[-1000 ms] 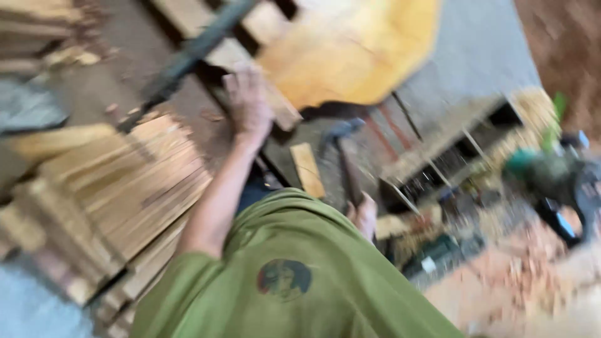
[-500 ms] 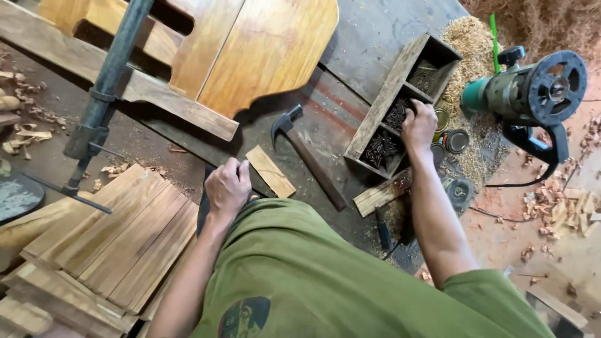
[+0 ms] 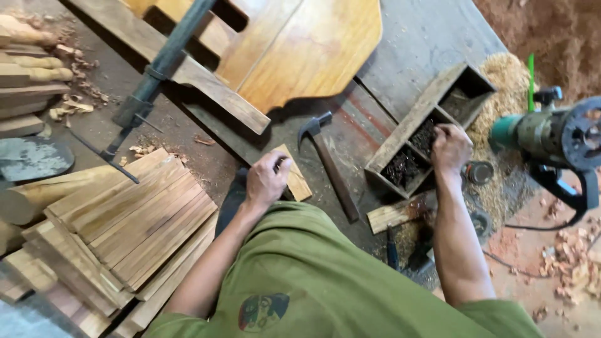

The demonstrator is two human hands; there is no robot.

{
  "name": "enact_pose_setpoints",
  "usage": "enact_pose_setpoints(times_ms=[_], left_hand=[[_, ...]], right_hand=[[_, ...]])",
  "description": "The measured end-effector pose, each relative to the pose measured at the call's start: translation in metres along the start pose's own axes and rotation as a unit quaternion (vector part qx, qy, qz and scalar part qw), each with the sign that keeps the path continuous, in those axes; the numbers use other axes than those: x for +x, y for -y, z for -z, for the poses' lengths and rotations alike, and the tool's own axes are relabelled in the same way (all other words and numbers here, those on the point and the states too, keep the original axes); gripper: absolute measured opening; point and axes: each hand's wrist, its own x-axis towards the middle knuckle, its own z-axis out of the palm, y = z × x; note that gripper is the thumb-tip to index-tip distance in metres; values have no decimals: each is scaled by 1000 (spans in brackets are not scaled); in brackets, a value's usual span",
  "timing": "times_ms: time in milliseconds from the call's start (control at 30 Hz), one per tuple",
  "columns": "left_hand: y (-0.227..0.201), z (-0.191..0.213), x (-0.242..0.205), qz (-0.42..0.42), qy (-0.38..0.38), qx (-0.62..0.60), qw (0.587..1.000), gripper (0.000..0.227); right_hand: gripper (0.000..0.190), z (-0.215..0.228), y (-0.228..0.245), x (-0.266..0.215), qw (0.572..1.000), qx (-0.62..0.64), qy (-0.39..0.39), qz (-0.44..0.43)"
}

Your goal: Hammering nails into a wooden furniture frame to secure slats

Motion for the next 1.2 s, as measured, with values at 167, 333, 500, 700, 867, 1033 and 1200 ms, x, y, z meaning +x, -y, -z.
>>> enact_pose_setpoints(times_ms=[167, 333, 500, 700, 867, 1033, 1200], left_hand=[[-30, -22, 11, -33, 35, -74, 996, 17], [-63, -55, 27, -98, 66, -112, 987, 15], [-74, -91, 40, -126, 62, -158, 977, 11], [-80, -71, 37, -185, 80, -207, 957, 30], [-17, -84, 29, -119, 101, -136, 978, 10], [58, -54, 44, 66, -26, -274, 959, 16], [94, -6, 64, 226, -198, -276, 913, 17]], right_hand=[[4, 30, -1, -15, 992, 103, -75, -11], [6, 94, 73, -26, 965, 248, -86, -27], [4, 125, 127, -39, 941, 328, -78, -27], [5, 81, 197, -86, 924, 367, 76, 81], [11, 26, 226, -122, 871, 465, 160, -13], [84, -24, 181, -179, 962, 101, 224, 119], [68, -56, 139, -205, 926, 14, 376, -22]])
